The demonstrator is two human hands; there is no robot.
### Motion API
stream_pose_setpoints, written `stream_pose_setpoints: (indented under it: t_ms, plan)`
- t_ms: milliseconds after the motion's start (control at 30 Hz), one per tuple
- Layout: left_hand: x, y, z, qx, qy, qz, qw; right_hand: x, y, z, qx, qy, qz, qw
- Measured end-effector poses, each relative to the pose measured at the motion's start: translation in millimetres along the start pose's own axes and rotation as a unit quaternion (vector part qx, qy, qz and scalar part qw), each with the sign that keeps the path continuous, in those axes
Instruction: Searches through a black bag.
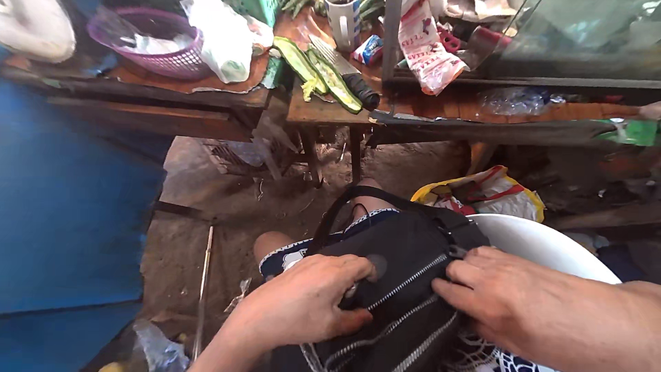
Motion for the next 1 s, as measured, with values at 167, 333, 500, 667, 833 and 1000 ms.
stream_pose_setpoints:
  t_ms: [167, 333, 500, 667, 833, 1000]
  plan:
    - [7.4, 10.8, -4.3, -0.04, -0.001, 0.03, 0.999, -3.1, -5.2, -1.1, 0.015, 0.08, -0.001, 0.997]
    - [14.9, 26.0, 0.8, -0.128, 0.024, 0.063, 0.989, 1.5, -6.4, 9.7, 0.06, -0.004, -0.002, 0.998]
    - [22.7, 23.8, 7.0, -0.139, 0.093, 0.03, 0.985, -0.4, -3.3, 1.7, 0.014, 0.041, 0.023, 0.999]
    - [13.3, 17.7, 10.4, -0.186, 0.065, 0.058, 0.979, 3.2, -6.0, 2.7, 0.007, 0.052, 0.037, 0.998]
    - [4.7, -15.0, 7.6, -0.043, -0.051, 0.037, 0.997, 4.0, -12.1, 1.5, 0.038, 0.015, 0.057, 0.998]
    - [4.2, -37.4, 11.6, -0.069, 0.012, -0.071, 0.995, 3.3, -13.7, 2.1, 0.088, -0.09, 0.055, 0.99]
Point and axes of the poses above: each hand's wrist, its own y-axis away from the middle knuckle, its own z-axis out of the back of the hand, x = y × z, the point moved 1 cm from there along -y, towards the middle knuckle, and after that the axes turned 2 degrees about -x, right-handed, at the moved point
